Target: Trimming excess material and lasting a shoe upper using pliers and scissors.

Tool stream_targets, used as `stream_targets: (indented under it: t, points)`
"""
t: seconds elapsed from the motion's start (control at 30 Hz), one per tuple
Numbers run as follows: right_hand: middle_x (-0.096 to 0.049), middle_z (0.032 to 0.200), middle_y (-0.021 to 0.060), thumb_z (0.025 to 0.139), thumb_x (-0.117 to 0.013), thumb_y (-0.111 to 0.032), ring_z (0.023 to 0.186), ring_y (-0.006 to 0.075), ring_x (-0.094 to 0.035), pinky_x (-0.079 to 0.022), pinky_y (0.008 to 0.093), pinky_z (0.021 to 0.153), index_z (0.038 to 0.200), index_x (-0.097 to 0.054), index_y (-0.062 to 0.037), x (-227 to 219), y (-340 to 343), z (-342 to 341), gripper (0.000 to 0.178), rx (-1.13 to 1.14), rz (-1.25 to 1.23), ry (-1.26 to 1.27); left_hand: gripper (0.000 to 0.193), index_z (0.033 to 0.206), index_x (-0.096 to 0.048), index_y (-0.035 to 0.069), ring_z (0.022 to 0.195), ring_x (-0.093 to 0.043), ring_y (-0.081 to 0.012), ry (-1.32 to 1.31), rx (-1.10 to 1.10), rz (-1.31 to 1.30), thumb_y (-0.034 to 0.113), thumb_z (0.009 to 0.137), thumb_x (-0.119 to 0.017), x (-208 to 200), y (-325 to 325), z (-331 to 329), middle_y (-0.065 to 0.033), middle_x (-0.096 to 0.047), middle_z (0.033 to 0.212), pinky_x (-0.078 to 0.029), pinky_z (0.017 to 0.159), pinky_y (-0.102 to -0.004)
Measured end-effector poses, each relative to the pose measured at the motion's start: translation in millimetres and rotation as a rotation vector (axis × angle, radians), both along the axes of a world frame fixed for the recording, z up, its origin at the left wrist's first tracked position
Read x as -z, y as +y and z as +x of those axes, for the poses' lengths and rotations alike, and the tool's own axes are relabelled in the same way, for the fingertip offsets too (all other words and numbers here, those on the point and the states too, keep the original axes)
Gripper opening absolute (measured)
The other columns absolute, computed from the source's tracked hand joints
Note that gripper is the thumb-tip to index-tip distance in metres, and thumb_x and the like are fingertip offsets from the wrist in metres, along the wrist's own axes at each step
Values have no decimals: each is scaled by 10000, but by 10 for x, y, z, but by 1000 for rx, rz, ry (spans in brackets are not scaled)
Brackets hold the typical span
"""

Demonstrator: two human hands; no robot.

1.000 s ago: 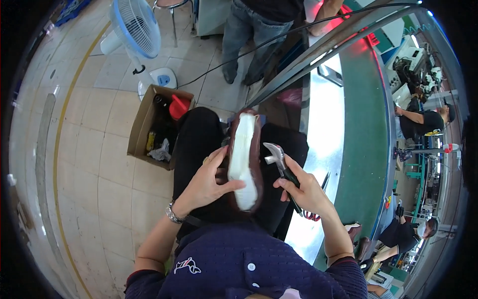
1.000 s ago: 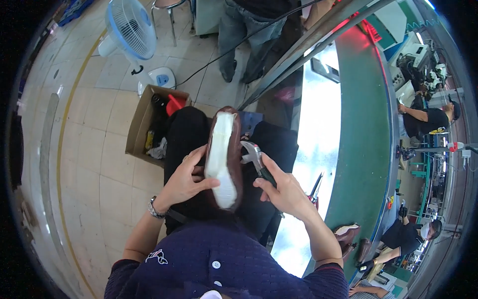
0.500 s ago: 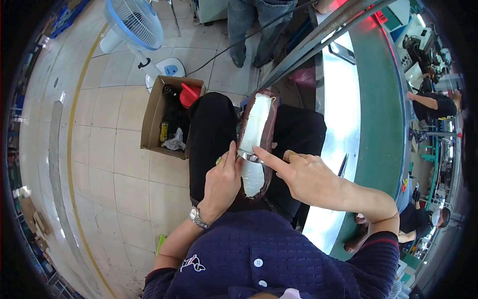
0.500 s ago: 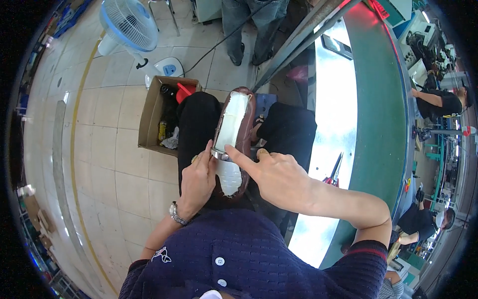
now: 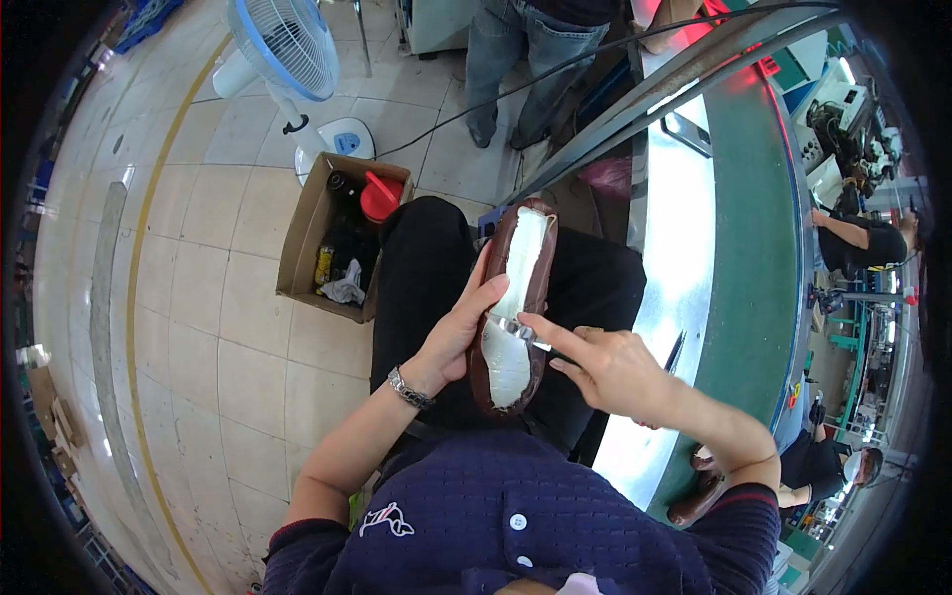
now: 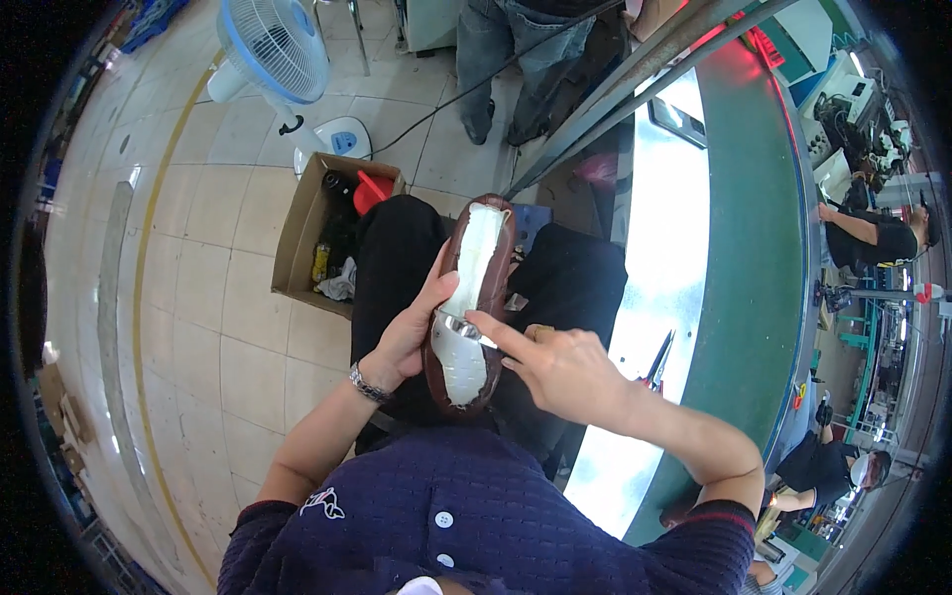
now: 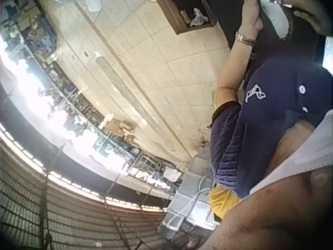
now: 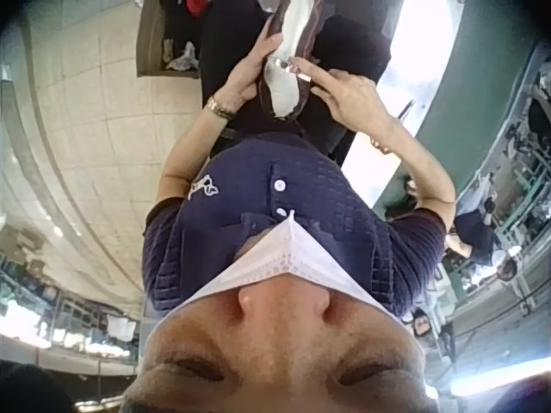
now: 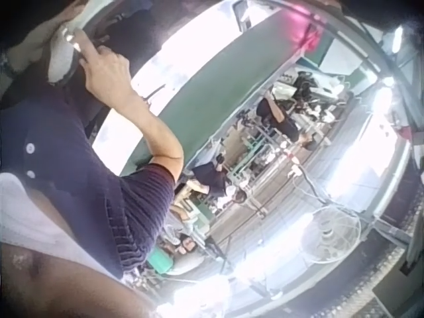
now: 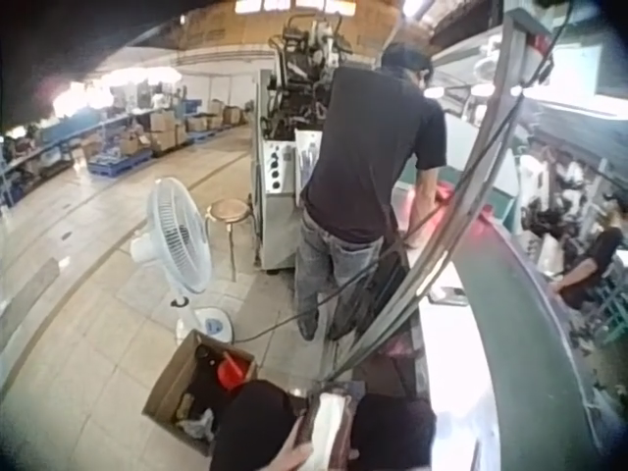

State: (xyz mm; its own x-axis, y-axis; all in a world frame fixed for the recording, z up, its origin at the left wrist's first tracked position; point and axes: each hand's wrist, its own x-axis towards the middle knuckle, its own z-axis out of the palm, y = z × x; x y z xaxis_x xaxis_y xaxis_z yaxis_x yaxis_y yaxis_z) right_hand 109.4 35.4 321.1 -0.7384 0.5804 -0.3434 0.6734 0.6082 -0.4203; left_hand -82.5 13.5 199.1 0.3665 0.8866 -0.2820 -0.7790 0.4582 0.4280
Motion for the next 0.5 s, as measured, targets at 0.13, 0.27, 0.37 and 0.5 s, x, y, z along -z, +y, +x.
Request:
stream_targets:
  t: [0.13,0.27,0.37,0.5]
  points:
    - [-619,712,155,891,-589,-168,562,314,-629,-511,401,514,1438,-347,-236,-543,369,-255,601,-145,-11,-219,694,1517,-144,201,1222,-469,-169,103,5,-10,292,958,-546,7,13,-113,-59,-374,1440,-407,999,-307]
    - [-635,740,166,893,-590,-228,594,336,-629,-508,424,532,1468,-287,-268,-199,725,-337,651,-115,209,330,686,1516,-157,191,1161,-520,-169,94,89,-72,261,958,-549,-98,54,-115,-76,-474,1347,-434,966,-303]
    - [-652,803,180,912,-565,-244,628,353,-635,-507,432,554,1470,-270,-268,-155,882,-372,631,-145,215,-98,677,1515,-167,193,1141,-536,-180,77,86,-26,245,959,-549,-144,51,-128,-78,-466,1357,-458,941,-317]
    - [-636,721,183,915,-559,-237,625,351,-639,-507,438,551,1471,-267,-262,-187,852,-379,628,-208,280,-126,663,1513,-185,194,1140,-534,-176,71,59,-43,226,959,-549,-103,29,-168,-66,-461,1366,-455,947,-316]
